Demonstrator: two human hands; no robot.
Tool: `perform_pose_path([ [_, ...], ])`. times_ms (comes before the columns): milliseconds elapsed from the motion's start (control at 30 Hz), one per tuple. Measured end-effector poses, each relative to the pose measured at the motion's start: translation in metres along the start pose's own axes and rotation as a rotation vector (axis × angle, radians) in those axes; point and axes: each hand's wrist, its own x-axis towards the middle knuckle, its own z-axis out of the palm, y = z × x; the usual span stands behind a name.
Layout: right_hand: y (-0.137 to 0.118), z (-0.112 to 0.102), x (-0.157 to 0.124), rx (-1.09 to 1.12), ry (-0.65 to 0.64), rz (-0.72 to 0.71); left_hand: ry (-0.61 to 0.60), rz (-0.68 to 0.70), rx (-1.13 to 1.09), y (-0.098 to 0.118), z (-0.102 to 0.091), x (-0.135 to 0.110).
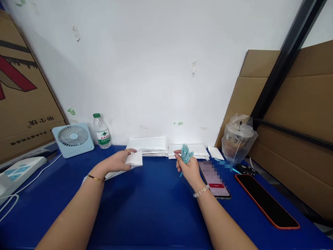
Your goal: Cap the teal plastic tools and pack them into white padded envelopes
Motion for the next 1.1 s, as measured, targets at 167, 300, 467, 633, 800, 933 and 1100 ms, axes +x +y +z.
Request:
perform_pose_path([
  [167,0.014,0.010,0.000,-0.038,-0.036,0.103,0.498,0.117,-0.837,0.030,-0.020,-0.003],
  [300,0.015,0.012,-0.001,0.105,0.022,0.091,0.567,-0.072,-1.493,0.031,-0.023,-0.001],
  [467,-0.007,0.003,-0.008,0.071,0.007,-0.081,0.234,-0.357,-1.840,0.028,-0.001,0.005],
  [633,-0.045,-0.004,-0.020,-0.294,0.040,-0.447,-0.020,-0.370,-1.906,0.038,0.029,0.010],
  [800,-0.087,0.012,-0.037,-0.175,0.057,-0.886,-0.074,-0.380,-1.969,0.044,0.043,0.011],
  [933,-0.115,0.041,-0.044,-0.152,-0.187,-1.056,0.036,-0.403,-1.990,0.044,0.050,0.014],
  [1100,-0.122,0.062,-0.031,-0.240,-0.356,-0.947,0.062,-0.380,-1.991,0.047,0.058,0.016],
])
